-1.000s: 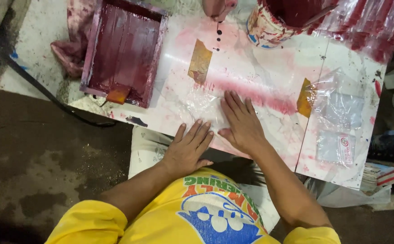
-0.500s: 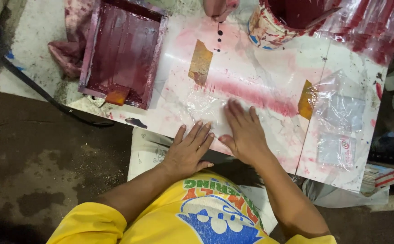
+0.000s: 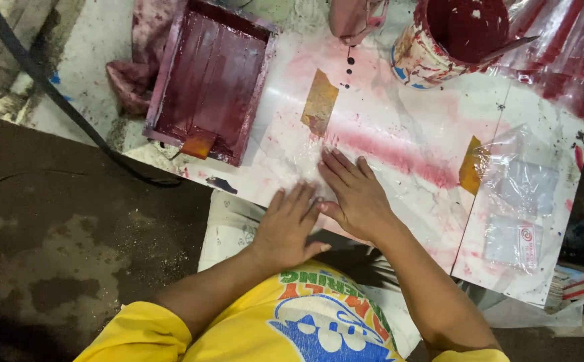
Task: The person is organizing small plastic bags by smoothing them flat and stacking them on a work surface in a print shop.
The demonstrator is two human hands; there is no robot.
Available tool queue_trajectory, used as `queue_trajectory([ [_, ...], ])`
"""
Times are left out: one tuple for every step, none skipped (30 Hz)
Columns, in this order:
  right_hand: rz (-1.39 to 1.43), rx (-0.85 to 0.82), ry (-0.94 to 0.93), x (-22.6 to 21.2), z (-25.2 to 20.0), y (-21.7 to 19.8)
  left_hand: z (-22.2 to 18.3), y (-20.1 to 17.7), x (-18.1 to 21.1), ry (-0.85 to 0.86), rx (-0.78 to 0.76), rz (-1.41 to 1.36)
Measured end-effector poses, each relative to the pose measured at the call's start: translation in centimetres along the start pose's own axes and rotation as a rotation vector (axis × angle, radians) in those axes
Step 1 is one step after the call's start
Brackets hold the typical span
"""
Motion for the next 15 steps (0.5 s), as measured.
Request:
queue_trajectory([
  [0.0, 0.001, -0.001, -0.1, -0.1, 0.1, -0.5, 0.1, -0.2, 0.0, 0.001, 0.001],
  [-0.008, -0.015, 0.019, -0.2, -0.2, 0.3, -1.0, 0.2, -0.3, 0.004, 0.006, 0.057],
  [-0.016, -0.03, 0.037, -0.1, -0.2, 0.4, -1.4, 0.4, -0.5, 0.008, 0.014, 0.113],
  [-0.018, -0.03, 0.034, -0.1, 0.0, 0.3, -1.3, 0.2, -1.0, 0.006, 0.016, 0.115],
  [-0.006, -0.023, 0.034, -0.1, -0.1, 0.3, -1.5, 0.0, -1.1, 0.011, 0.024, 0.14],
  [0.007, -0.015, 0.034, -0.1, -0.1, 0.2, -1.7, -0.1, -1.2, 0.015, 0.032, 0.165],
  [0.004, -0.012, 0.034, -0.3, 0.0, 0.1, -1.7, 0.2, -1.4, 0.018, 0.036, 0.167],
  [0.03, 0.018, 0.011, -0.4, 0.1, -0.1, -1.7, 0.4, -1.6, 0.016, 0.047, 0.172],
  [0.059, 0.04, -0.011, -0.7, 0.0, -0.2, -2.0, 0.7, -1.5, 0.009, 0.053, 0.173],
  [0.06, 0.036, -0.012, -1.5, 0.0, 0.0, -2.0, 0.7, -1.3, 0.005, 0.052, 0.171],
  [0.086, 0.056, -0.08, -2.5, 0.2, 0.0, -2.0, 0.6, -1.4, 0.001, 0.058, 0.17],
  [0.111, 0.076, -0.147, -3.5, 0.5, 0.1, -1.9, 0.5, -1.4, -0.003, 0.063, 0.17],
  [0.116, 0.073, -0.14, -3.6, 0.7, 0.6, -2.1, 0.8, -1.3, -0.002, 0.056, 0.164],
  [0.109, 0.075, -0.15, -3.7, 0.9, 1.0, -2.4, 1.0, -1.3, -0.013, 0.049, 0.154],
  [0.096, 0.083, -0.167, -3.5, 1.5, 1.3, -2.2, 1.3, -1.5, -0.023, 0.052, 0.151],
])
Point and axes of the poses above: each hand's wrist, its own z-axis towards the middle knuckle, its own y-axis out of the palm, x = y × z, the point moved 3 cm from there along z, towards the middle knuckle, and after that the axes turned 10 degrees about z, right-handed, at the moved point
